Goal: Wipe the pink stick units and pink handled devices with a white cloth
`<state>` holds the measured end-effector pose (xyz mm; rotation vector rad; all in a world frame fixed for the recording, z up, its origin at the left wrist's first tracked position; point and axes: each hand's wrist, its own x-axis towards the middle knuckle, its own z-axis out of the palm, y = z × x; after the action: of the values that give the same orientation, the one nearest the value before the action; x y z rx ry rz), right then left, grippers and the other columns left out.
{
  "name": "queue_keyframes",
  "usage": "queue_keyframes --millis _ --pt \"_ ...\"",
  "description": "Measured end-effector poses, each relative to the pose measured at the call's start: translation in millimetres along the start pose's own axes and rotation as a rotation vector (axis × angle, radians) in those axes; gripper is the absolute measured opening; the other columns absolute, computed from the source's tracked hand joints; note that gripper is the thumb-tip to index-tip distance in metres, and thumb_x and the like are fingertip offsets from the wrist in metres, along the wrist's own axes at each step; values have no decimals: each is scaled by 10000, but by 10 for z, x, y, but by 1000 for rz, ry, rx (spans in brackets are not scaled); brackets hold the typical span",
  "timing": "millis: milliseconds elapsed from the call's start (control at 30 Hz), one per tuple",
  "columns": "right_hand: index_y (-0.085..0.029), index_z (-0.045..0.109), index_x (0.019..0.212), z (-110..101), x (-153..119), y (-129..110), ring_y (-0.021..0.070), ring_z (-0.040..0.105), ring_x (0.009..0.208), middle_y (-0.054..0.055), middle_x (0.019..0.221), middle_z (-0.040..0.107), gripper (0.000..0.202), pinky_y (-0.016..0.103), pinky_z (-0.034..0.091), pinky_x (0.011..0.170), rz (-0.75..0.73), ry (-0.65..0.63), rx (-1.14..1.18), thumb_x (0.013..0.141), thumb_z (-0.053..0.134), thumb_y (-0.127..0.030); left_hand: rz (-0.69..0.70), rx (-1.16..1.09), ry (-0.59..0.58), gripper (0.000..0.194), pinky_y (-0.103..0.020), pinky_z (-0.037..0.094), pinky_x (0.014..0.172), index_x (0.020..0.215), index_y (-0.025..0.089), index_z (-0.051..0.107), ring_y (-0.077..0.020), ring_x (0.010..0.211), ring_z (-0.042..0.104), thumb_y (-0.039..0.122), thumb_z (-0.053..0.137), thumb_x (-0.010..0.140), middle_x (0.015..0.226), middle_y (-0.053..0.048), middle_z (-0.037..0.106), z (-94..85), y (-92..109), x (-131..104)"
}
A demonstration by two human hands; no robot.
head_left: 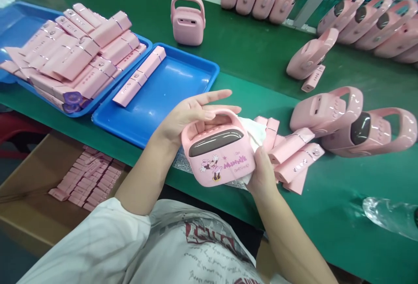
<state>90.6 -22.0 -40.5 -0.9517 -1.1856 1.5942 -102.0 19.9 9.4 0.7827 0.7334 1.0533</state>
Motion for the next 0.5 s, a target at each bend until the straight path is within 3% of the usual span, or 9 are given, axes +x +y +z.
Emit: queue_keyframes --millis 100,233,367,500 --pt "-221 470 1332 -10 -5 -16 336 555 1190 116 1291 588 812 484 502 970 -55 -28 0 702 615 -713 -44 -79 35 452 -474 506 940 1183 139 570 -304 1038 669 135 622 734 1074 -131 710 10 -36 54" --pt "-212 455 1315 32 9 -43 336 596 1115 126 1242 615 804 488 543 891 25 -24 74 655 719 -587 -123 -169 104 399 -452 508 922 1156 140 550 -261 946 697 124 590 760 1059 -127 713 41 -78 98" --pt "-179 516 1263 139 33 -26 341 648 1011 116 1079 693 705 477 567 825 113 43 272 679 661 -546 -129 -225 253 357 -441 520 885 1117 145 549 -260 910 691 342 548 819 1080 -133 696 73 -67 130" --pt "-180 586 1184 211 63 -45 323 674 936 99 1007 717 603 467 570 810 106 165 370 688 617 -522 -52 -206 328 474 -395 513 896 1116 153 535 -267 1038 647 533 489 837 1103 -140 673 136 -48 106"
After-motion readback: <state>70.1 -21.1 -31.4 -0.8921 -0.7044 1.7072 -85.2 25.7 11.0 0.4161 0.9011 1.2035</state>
